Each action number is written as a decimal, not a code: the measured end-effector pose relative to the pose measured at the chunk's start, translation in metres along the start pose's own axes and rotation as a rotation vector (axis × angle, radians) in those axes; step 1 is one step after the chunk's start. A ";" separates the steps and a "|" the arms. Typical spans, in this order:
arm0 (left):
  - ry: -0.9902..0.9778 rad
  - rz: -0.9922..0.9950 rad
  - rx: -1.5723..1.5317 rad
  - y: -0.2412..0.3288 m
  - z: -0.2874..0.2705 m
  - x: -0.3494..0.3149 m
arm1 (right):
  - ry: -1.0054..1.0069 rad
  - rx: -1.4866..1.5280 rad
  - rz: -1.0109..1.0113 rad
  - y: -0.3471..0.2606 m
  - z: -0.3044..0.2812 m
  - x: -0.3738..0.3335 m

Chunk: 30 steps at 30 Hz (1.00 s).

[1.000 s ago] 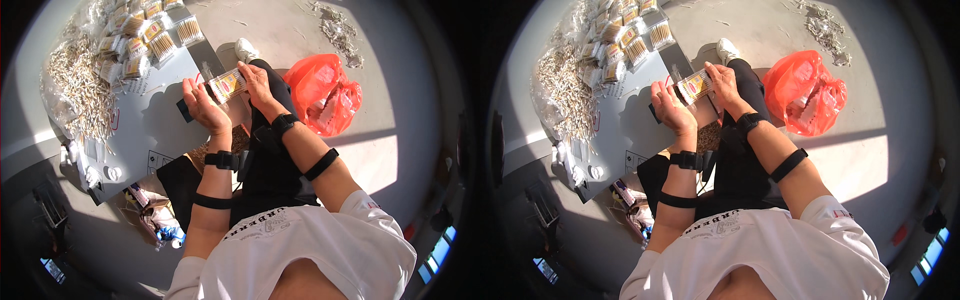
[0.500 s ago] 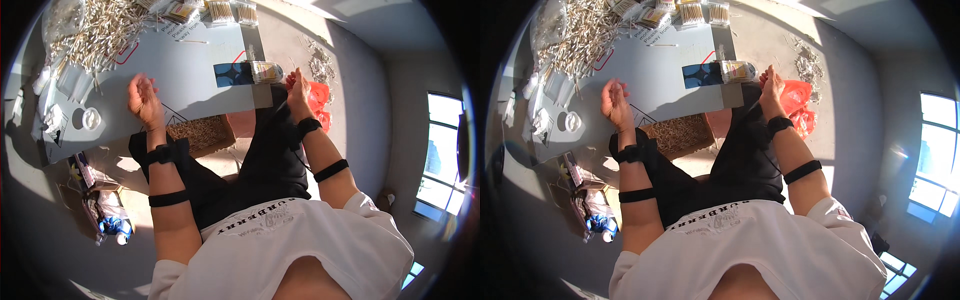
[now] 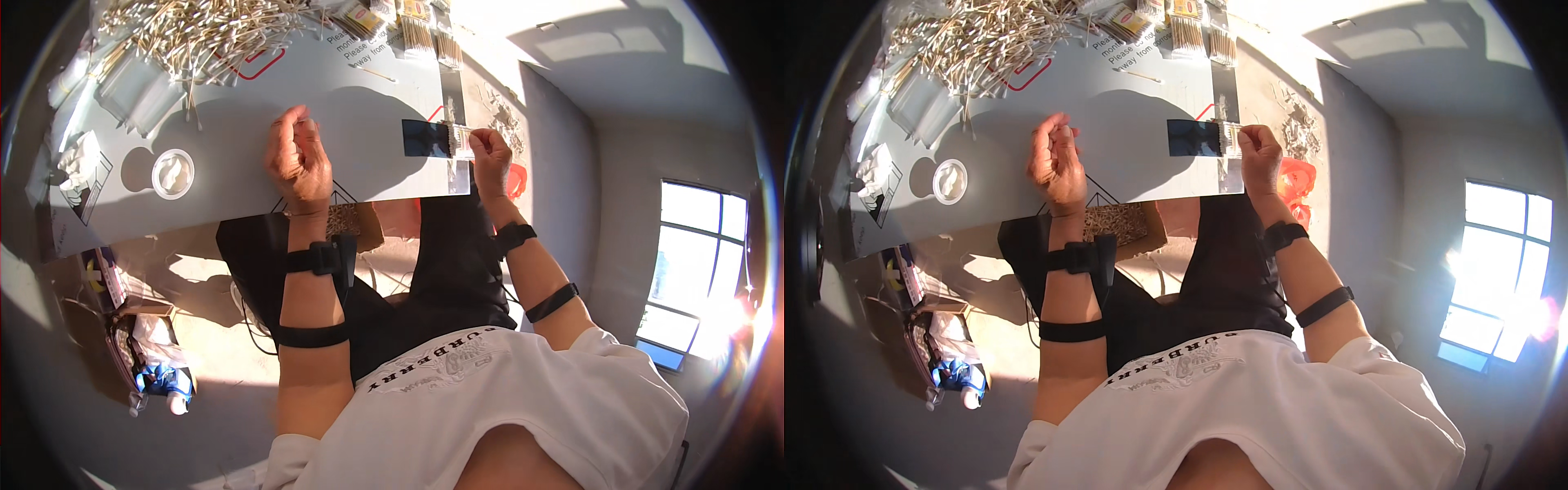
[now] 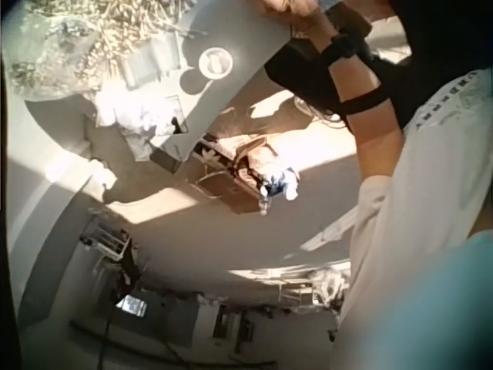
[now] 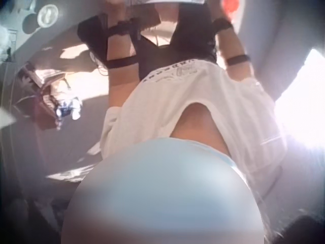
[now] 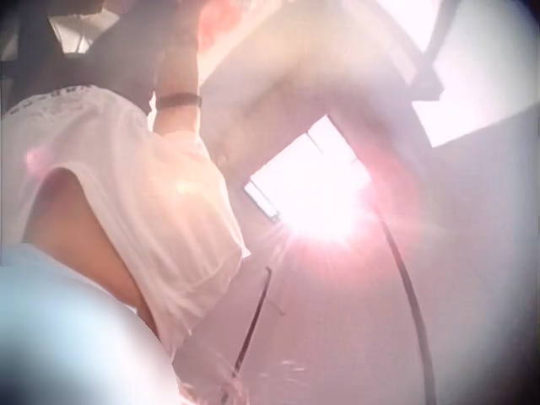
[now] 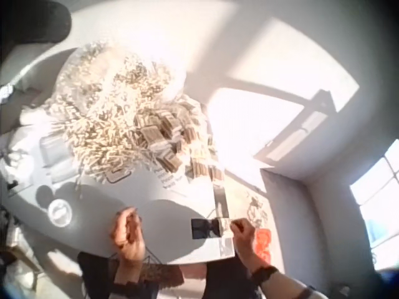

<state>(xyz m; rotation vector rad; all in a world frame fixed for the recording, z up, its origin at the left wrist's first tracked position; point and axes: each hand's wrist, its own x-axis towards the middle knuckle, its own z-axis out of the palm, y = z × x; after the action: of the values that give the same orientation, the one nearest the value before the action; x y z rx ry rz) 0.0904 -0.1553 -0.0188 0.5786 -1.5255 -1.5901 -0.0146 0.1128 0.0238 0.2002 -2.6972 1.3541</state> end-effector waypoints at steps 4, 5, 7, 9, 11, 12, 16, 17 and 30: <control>-0.019 0.070 0.041 -0.001 -0.001 0.001 | -0.257 -0.192 -0.314 -0.046 0.061 0.019; -0.041 0.025 0.067 0.000 -0.001 0.001 | -0.249 -0.185 -0.331 -0.054 0.076 0.027; -0.036 0.019 0.090 -0.001 -0.002 0.001 | -0.237 -0.175 -0.338 -0.071 0.107 0.041; -0.048 0.027 0.118 0.002 0.002 0.003 | -0.166 -0.272 -0.337 -0.074 0.124 0.060; -0.051 0.062 0.159 0.006 0.001 0.003 | -0.149 -0.308 -0.338 -0.081 0.137 0.063; -0.050 0.081 0.183 0.008 0.000 0.003 | -0.260 -0.261 -0.328 -0.083 0.140 0.060; -0.069 0.293 0.501 0.013 0.000 0.005 | -0.647 -0.129 -0.367 -0.106 0.151 0.045; -0.190 0.352 0.680 0.016 0.006 0.005 | -0.637 0.018 -0.323 -0.109 0.159 0.049; -0.408 0.481 0.943 0.009 0.015 0.006 | -0.574 -0.248 -0.684 -0.122 0.188 0.085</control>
<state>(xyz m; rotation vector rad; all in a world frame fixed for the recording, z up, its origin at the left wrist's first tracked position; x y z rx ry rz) 0.0775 -0.1507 -0.0067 0.3226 -2.4964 -0.5702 -0.0864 -0.1161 0.0219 1.5126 -2.7203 0.8243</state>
